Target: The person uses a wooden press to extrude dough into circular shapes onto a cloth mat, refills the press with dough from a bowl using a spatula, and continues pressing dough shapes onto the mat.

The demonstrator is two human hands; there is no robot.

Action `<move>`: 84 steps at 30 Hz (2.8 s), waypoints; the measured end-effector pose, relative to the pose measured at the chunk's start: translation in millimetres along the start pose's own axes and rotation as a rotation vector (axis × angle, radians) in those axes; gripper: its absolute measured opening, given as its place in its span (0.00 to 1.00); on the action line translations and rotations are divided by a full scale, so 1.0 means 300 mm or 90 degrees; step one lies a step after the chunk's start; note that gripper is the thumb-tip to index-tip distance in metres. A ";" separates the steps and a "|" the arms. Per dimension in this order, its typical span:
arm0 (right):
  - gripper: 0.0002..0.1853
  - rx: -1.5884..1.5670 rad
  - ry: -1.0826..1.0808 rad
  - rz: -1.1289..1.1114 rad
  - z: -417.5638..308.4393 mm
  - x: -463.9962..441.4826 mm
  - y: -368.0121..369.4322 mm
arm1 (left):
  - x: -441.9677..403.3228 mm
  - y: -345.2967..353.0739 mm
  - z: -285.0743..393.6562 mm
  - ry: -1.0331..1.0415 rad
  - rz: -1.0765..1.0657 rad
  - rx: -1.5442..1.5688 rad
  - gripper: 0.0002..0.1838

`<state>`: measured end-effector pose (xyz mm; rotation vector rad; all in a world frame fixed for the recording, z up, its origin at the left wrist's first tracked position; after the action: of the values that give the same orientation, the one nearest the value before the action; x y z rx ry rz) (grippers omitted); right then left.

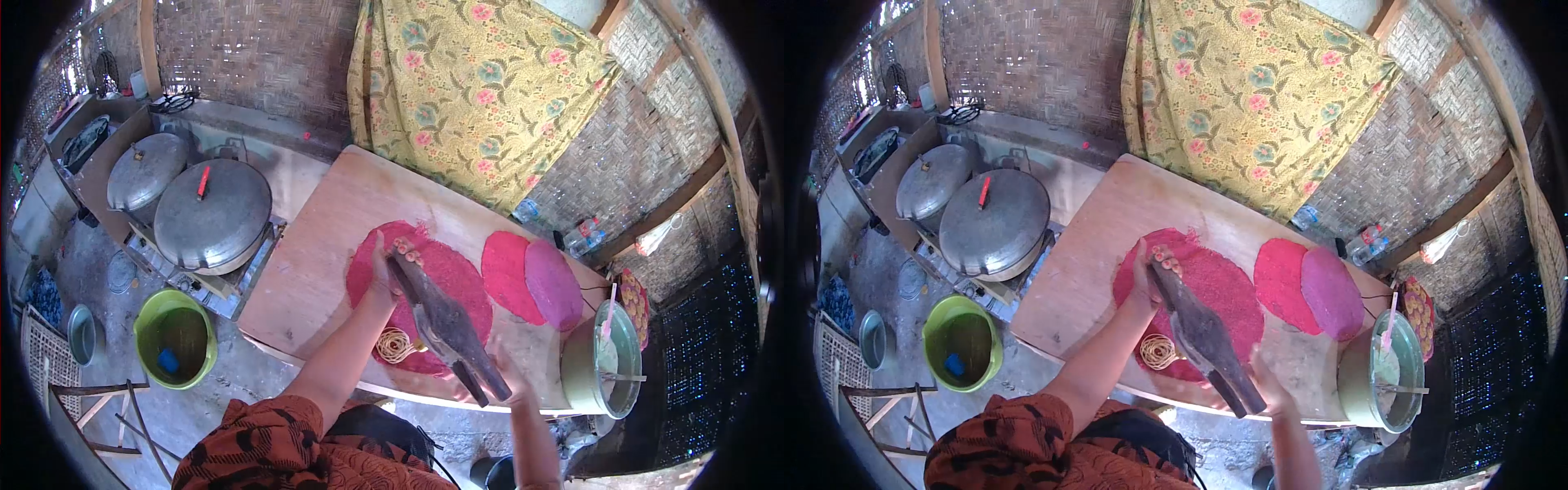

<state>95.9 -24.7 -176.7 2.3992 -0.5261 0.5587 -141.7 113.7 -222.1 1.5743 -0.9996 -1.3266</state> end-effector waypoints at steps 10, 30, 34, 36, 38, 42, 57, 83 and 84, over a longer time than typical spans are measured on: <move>0.35 -0.542 -0.155 -0.343 0.140 -0.287 -0.043 | 0.029 -0.055 0.071 0.059 -0.080 0.130 0.26; 0.49 0.171 0.153 0.041 -0.137 0.023 -0.083 | -0.037 0.290 0.060 0.064 0.087 -0.166 0.36; 0.46 0.183 0.238 0.094 -0.050 0.096 -0.150 | 0.021 -0.028 -0.070 0.045 0.116 -0.068 0.37; 0.44 0.154 0.257 0.121 -0.010 0.104 -0.179 | 0.073 -0.115 -0.121 0.038 0.189 -0.059 0.34; 0.44 0.196 0.268 0.158 -0.010 0.108 -0.218 | 0.066 -0.161 -0.122 0.026 0.187 -0.018 0.39; 0.42 0.225 0.193 0.178 -0.045 0.089 -0.182 | 0.031 -0.067 -0.067 0.048 0.160 -0.099 0.38; 0.41 0.267 0.176 0.159 -0.064 0.156 -0.173 | 0.073 0.137 -0.088 0.081 0.190 -0.144 0.33; 0.40 0.273 0.281 0.191 -0.071 0.217 -0.415 | -0.008 -0.180 -0.267 0.085 0.173 -0.024 0.36; 0.40 0.317 0.262 0.209 -0.087 0.206 -0.434 | -0.023 -0.158 -0.268 0.084 0.172 -0.023 0.36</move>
<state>204.4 73.2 -188.1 2.5483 -0.6572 1.4361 -60.0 144.4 -256.3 1.4232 -1.0579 -1.0374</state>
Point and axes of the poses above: each hand's wrist, its own x-axis away from the middle knuckle, its own y-axis out of the palm, z = x × y, the point moved 9 cm from there along -x, towards the middle knuckle, and after that the axes turned 8 degrees about -z, right-handed, at the moved point
